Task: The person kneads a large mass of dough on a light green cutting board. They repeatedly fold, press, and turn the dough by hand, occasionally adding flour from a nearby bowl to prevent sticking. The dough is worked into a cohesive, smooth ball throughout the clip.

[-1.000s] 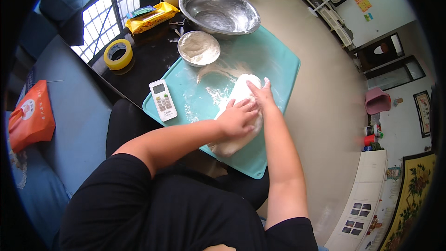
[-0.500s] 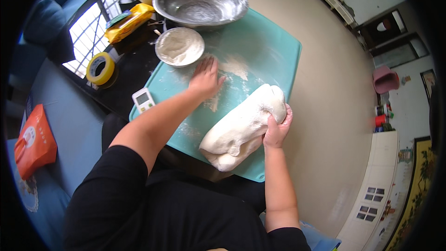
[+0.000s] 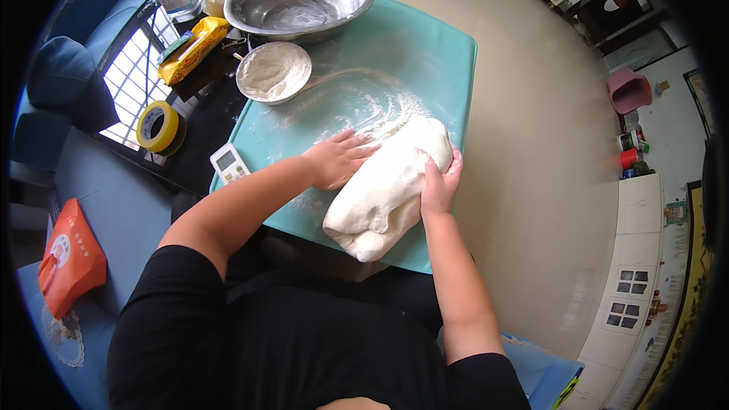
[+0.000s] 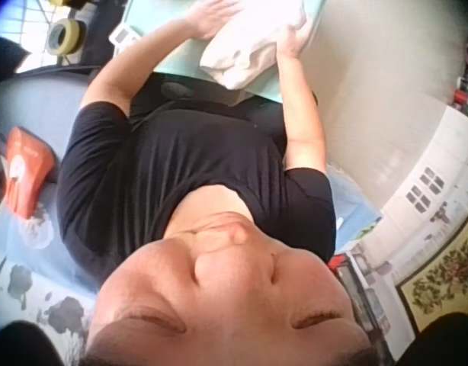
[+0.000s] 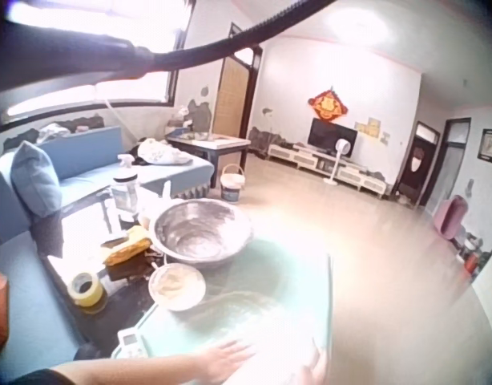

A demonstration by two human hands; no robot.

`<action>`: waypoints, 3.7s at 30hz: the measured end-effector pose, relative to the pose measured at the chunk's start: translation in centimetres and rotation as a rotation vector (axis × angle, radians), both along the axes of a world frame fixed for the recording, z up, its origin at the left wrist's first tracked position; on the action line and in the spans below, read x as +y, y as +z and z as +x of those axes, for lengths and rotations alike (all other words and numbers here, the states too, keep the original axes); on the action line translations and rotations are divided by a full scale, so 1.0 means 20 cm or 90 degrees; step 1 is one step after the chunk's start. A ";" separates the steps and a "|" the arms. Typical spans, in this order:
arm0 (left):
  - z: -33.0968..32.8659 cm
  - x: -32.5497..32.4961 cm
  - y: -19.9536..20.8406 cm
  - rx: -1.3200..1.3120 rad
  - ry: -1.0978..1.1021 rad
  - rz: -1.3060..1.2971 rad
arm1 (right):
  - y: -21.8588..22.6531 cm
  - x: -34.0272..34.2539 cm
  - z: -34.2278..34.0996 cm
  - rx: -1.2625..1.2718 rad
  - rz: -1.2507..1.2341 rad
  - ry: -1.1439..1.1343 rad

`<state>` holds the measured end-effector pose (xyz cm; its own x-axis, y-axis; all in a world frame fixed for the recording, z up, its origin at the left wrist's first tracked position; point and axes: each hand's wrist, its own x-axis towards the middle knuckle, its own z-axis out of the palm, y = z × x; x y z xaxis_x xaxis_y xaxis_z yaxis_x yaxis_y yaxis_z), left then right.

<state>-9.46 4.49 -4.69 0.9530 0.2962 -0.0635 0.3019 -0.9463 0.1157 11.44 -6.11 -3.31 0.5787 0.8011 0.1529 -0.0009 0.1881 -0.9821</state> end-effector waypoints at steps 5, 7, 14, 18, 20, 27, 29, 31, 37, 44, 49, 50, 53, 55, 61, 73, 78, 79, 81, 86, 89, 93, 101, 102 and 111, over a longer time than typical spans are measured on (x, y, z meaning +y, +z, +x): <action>-0.19 0.02 0.03 -0.135 0.267 -0.148 | 0.10 0.14 -0.22 -0.086 0.062 -0.005; -0.17 0.14 -0.03 -0.539 0.318 -0.493 | 0.13 0.17 -0.35 -0.175 0.085 0.025; 0.05 -0.10 0.44 -0.687 0.320 -0.821 | 0.27 -0.06 -0.28 -0.253 0.047 0.237; 0.08 -0.45 0.44 -0.518 0.266 -0.160 | 0.27 -0.17 -0.10 -0.728 -0.024 0.212; 0.02 -0.53 0.32 -0.511 0.223 -0.034 | 0.20 -0.17 -0.06 -0.674 -0.038 0.277; 0.02 -0.33 0.11 -0.443 0.272 -0.004 | -0.09 0.06 -0.04 -0.672 0.097 0.196; 0.07 -0.20 0.11 -0.442 0.308 0.016 | -0.07 0.17 -0.04 -0.630 -0.021 0.182; 0.11 -0.04 0.08 -0.436 0.311 0.025 | -0.10 0.29 -0.02 -0.623 -0.043 0.146; 0.18 0.35 0.02 -0.389 0.316 0.068 | -0.05 0.51 -0.05 -0.604 -0.258 0.059; 0.09 0.39 0.09 -0.387 0.321 -0.192 | -0.05 0.52 -0.09 -0.624 -0.270 0.009; -0.11 0.11 0.33 -0.644 0.353 -0.535 | 0.32 0.17 -0.06 -0.286 -0.193 0.315; -0.12 0.07 0.37 -0.510 0.394 -0.418 | 0.34 0.12 -0.08 -0.401 -0.210 0.287; -0.05 0.02 0.34 -0.424 0.220 -0.093 | 0.30 0.09 -0.14 -0.619 -0.239 0.271; -0.10 -0.01 0.32 -0.360 0.153 -0.217 | 0.36 0.00 -0.21 -0.651 -0.401 0.323; -0.12 -0.22 0.31 -0.282 0.146 -0.019 | 0.12 -0.11 -0.20 -0.828 -0.301 0.220; 0.23 0.37 0.32 -0.028 0.379 -0.012 | 0.18 0.55 0.00 -0.737 -0.484 0.228; 0.27 0.39 0.27 -0.067 0.450 0.033 | 0.19 0.63 -0.03 -0.753 -0.557 0.161; 0.27 0.37 0.26 -0.080 0.453 0.040 | 0.17 0.62 -0.04 -0.744 -0.554 0.142; 0.28 0.34 0.23 -0.090 0.440 0.072 | 0.13 0.60 -0.02 -0.729 -0.540 0.086; -0.01 0.17 0.25 -0.227 0.258 -0.029 | 0.23 0.28 -0.04 -0.630 -0.333 0.229; -0.20 -0.05 0.59 -0.142 0.313 -0.247 | 0.52 0.04 -0.09 -0.561 -0.358 0.380; -0.09 -0.15 0.46 -0.229 0.285 -0.005 | 0.39 0.01 -0.19 -0.671 -0.428 0.305; -0.11 -0.17 0.30 -0.215 0.277 -0.023 | 0.21 0.02 -0.23 -0.820 -0.367 0.292; -0.08 -0.11 0.29 -0.229 0.278 -0.023 | 0.19 0.09 -0.20 -0.805 -0.359 0.304; 0.12 0.37 0.30 -0.041 0.394 -0.097 | 0.18 0.57 -0.05 -0.780 -0.419 0.267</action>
